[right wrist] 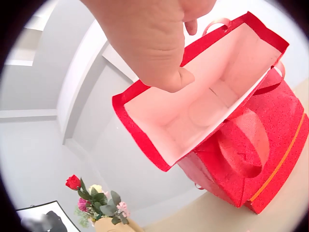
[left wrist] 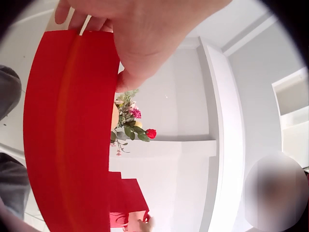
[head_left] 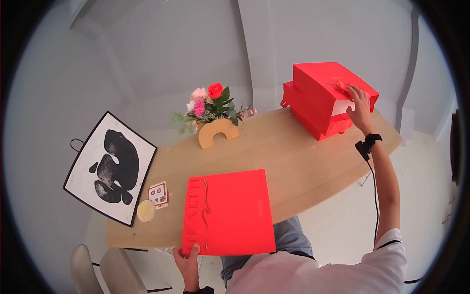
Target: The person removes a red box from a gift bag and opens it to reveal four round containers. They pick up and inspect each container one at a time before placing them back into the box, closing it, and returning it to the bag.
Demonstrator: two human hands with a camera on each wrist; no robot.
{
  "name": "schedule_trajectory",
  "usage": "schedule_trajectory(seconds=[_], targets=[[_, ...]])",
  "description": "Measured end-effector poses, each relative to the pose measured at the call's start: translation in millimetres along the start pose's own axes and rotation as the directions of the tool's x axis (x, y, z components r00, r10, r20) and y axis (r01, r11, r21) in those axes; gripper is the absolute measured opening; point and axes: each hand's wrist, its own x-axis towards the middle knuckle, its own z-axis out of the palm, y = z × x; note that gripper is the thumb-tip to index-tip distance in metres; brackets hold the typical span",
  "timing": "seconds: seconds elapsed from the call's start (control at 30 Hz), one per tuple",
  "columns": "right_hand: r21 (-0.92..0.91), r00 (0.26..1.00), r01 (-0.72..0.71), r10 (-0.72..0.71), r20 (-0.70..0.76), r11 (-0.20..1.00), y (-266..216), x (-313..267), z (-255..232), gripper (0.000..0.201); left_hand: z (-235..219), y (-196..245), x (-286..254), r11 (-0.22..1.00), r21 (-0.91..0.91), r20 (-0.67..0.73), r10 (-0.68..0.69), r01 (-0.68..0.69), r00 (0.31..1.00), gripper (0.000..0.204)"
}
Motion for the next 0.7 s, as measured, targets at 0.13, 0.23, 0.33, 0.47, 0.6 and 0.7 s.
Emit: schedule_trajectory(seconds=[0.13,0.23,0.33,0.47,0.6,0.7], targets=[[0.096,0.997,0.044,-0.049,0.055,0.994,14.5,16.0,9.5,0.038,-32.6,7.7,-4.2,0.963,0.031,0.15,-0.268,0.267,0.952,0.043],[0.027,0.999,0.039,-0.039,0.012,0.999,4.5,32.0,3.0,0.03,-51.0,8.6,0.1,0.889,-0.055,0.286,-0.422,0.455,0.86,0.043],[0.022,0.98,0.156,-0.152,-0.129,0.988,-25.4,42.8,-16.6,0.027,-50.1,15.8,2.9,0.841,-0.037,0.335,-0.498,0.539,0.8,0.038],[-0.005,0.879,0.358,-0.338,-0.337,0.934,-74.8,44.7,-52.1,0.027,-33.8,34.0,7.8,0.756,0.006,0.511,-0.565,0.655,0.647,0.056],[-0.024,0.794,0.485,-0.452,-0.406,0.874,-126.6,33.4,-102.6,0.033,-29.7,29.4,20.9,0.772,0.206,0.506,-0.61,0.601,0.61,0.062],[-0.012,0.76,0.554,-0.511,-0.401,0.832,-151.2,22.6,-136.3,0.034,-25.9,30.4,23.6,0.774,0.199,0.695,-0.544,0.601,0.47,0.063]])
